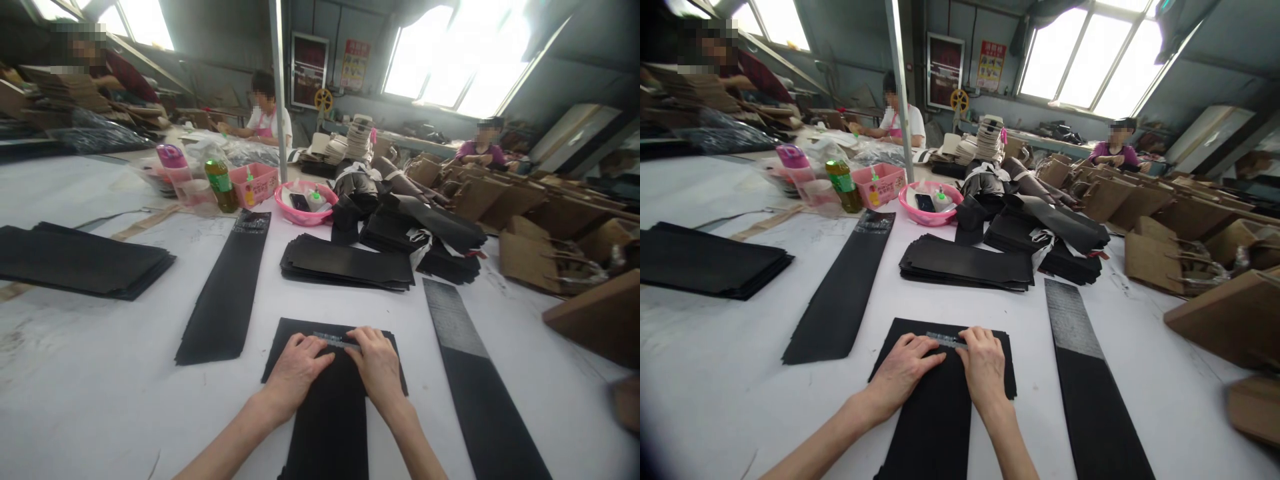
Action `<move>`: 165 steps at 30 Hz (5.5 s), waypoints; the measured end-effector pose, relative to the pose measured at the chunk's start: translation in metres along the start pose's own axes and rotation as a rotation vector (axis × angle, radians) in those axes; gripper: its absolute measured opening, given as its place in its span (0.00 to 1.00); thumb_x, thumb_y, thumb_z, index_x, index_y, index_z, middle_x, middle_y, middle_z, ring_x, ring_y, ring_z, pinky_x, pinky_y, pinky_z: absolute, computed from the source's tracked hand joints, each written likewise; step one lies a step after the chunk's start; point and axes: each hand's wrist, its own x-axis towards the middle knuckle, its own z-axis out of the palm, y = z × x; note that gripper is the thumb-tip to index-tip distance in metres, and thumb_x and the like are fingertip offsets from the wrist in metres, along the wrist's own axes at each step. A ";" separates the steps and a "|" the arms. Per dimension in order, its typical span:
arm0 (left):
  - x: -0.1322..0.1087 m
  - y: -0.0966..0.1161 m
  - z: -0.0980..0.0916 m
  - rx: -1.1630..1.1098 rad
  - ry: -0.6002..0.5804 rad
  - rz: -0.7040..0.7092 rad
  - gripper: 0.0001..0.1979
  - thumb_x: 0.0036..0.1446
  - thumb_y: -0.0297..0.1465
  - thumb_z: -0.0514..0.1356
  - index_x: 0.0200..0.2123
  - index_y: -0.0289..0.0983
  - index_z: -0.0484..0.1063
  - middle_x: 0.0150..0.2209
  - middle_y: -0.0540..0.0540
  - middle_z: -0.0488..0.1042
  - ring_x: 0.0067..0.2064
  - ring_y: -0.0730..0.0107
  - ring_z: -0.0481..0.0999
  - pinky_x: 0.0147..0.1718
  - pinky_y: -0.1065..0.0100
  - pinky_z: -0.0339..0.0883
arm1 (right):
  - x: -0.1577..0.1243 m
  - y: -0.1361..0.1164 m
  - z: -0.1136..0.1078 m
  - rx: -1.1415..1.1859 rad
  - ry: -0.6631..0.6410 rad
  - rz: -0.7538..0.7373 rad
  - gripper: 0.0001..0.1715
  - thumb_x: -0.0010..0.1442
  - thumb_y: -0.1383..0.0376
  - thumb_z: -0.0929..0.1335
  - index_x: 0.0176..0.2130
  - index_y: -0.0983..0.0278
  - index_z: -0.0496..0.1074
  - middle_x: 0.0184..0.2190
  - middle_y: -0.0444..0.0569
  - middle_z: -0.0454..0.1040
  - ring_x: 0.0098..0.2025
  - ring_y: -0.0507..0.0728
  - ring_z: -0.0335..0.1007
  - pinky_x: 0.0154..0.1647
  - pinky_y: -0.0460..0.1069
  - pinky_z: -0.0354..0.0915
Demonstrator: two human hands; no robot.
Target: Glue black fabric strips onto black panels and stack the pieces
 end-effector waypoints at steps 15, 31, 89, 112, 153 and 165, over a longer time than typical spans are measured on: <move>0.024 -0.011 -0.013 -0.009 -0.032 0.013 0.14 0.55 0.23 0.62 0.45 0.39 0.69 0.50 0.45 0.67 0.55 0.60 0.64 0.55 0.57 0.58 | 0.029 0.003 0.000 -0.022 -0.164 -0.121 0.10 0.53 0.71 0.73 0.35 0.60 0.70 0.35 0.44 0.71 0.40 0.56 0.66 0.39 0.50 0.57; 0.032 -0.017 -0.019 -0.025 -0.093 0.084 0.17 0.54 0.23 0.64 0.47 0.40 0.68 0.44 0.46 0.69 0.49 0.61 0.68 0.51 0.58 0.62 | 0.018 0.010 0.004 0.079 -0.094 -0.176 0.16 0.56 0.72 0.71 0.43 0.57 0.69 0.36 0.42 0.72 0.41 0.56 0.65 0.42 0.50 0.59; 0.028 0.004 0.018 0.360 -0.036 0.172 0.17 0.62 0.22 0.52 0.54 0.31 0.64 0.49 0.41 0.70 0.56 0.58 0.66 0.58 0.57 0.57 | 0.007 0.045 0.018 0.092 -0.016 -0.374 0.13 0.57 0.70 0.72 0.42 0.59 0.69 0.37 0.42 0.72 0.42 0.56 0.66 0.56 0.55 0.56; 0.035 0.012 0.016 0.375 -0.072 0.237 0.18 0.60 0.21 0.51 0.54 0.31 0.64 0.47 0.42 0.69 0.52 0.59 0.67 0.57 0.57 0.57 | 0.000 0.049 0.014 0.046 0.028 -0.336 0.08 0.60 0.67 0.70 0.42 0.57 0.73 0.37 0.44 0.72 0.41 0.55 0.65 0.43 0.51 0.63; 0.047 0.023 0.014 0.396 -0.140 0.259 0.22 0.58 0.24 0.55 0.57 0.35 0.60 0.43 0.42 0.68 0.46 0.57 0.67 0.50 0.55 0.60 | -0.015 0.069 0.012 -0.007 0.047 -0.354 0.17 0.63 0.71 0.66 0.50 0.56 0.72 0.42 0.50 0.70 0.46 0.58 0.65 0.49 0.53 0.64; 0.033 0.004 0.006 0.169 0.026 0.152 0.14 0.60 0.22 0.55 0.49 0.35 0.67 0.43 0.43 0.71 0.47 0.61 0.70 0.49 0.59 0.65 | -0.012 0.031 0.020 0.242 0.149 -0.115 0.14 0.64 0.66 0.66 0.51 0.57 0.70 0.44 0.47 0.72 0.47 0.59 0.67 0.49 0.55 0.64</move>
